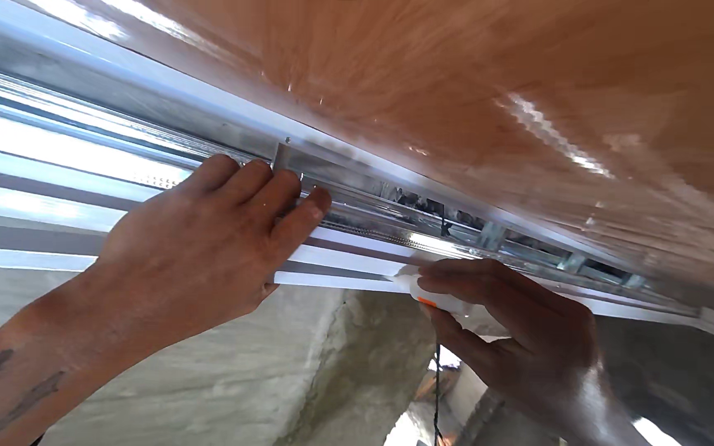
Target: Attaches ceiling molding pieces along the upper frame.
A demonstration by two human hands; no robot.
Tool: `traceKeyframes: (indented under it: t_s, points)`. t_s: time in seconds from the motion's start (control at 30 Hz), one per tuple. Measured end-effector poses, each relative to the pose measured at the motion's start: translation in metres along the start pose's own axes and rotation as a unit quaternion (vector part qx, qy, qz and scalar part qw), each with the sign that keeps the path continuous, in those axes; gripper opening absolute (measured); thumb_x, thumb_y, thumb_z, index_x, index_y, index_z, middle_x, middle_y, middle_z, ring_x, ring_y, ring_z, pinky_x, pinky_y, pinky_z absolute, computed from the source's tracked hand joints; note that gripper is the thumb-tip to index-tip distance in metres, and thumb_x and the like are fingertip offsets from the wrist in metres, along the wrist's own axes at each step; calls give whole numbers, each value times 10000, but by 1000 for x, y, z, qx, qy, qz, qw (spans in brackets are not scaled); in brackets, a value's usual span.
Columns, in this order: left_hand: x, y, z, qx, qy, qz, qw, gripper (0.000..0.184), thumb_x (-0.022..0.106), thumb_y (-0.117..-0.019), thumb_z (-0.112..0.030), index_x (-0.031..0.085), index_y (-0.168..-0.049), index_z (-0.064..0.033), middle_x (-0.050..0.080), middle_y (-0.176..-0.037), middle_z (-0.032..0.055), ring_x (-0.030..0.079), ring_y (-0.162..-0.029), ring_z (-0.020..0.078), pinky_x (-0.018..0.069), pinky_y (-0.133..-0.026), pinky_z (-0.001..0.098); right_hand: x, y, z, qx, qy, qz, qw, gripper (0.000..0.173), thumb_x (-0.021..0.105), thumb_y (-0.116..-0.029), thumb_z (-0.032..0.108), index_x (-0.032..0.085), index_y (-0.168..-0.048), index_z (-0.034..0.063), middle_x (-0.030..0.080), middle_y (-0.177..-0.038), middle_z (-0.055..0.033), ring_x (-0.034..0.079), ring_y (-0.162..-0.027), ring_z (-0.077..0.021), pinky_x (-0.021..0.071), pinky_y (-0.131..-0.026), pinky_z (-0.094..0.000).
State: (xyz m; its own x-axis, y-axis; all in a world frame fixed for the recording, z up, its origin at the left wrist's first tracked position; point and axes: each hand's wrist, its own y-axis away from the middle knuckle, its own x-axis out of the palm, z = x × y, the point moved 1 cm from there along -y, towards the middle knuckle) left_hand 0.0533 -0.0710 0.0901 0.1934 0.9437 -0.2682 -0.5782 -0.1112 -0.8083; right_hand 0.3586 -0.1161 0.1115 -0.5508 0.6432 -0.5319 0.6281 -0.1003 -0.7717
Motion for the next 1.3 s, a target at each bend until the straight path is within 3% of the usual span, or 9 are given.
traceKeyframes:
  t_s: [0.23,0.37,0.67,0.97,1.2,1.3]
  points:
    - [2,0,0,2,-4,-12,1000,713,662,-818,-369,504,-1429,-35,607,-1133,208,597,-943,424,451,-754,552,-2,2,-5,10,-5,-4,1000,148,725,-931,145,755,-1053,66,747,-1070,-36,698,-957,-47,586,-777,-163]
    - [2,1,0,5,-4,-7,1000,738,693,-798,-348,498,-1434,-28,601,-1147,207,594,-960,426,451,-764,550,-4,2,-5,27,-13,1,1000,154,720,-930,150,754,-1058,73,746,-1084,-22,702,-949,-43,599,-769,-169]
    - [3,2,0,6,-12,-7,1000,696,650,-841,-332,485,-1445,-29,598,-1157,215,596,-958,434,456,-759,556,-5,7,3,-51,60,-1,997,150,710,-944,99,747,-1077,40,743,-1098,-106,702,-1055,-128,584,-889,-203]
    - [4,1,-1,6,-7,-10,1000,704,665,-817,-313,489,-1438,-31,599,-1155,212,599,-963,430,458,-775,559,-7,6,-5,3,37,9,999,147,709,-943,151,755,-1055,68,747,-1050,-51,690,-908,-44,566,-742,-151]
    - [3,2,0,4,-8,-7,1000,709,671,-817,-313,490,-1442,-32,597,-1152,216,594,-953,429,450,-763,553,-15,7,0,-10,62,7,998,153,704,-945,141,755,-1071,69,752,-1078,-66,702,-989,-72,580,-806,-165]
    - [4,2,0,6,-8,-12,1000,705,658,-825,-323,490,-1443,-29,598,-1159,216,594,-954,429,450,-762,553,-17,5,-1,-9,83,26,996,168,688,-957,155,755,-1089,76,739,-1081,-61,684,-962,-53,558,-786,-150]
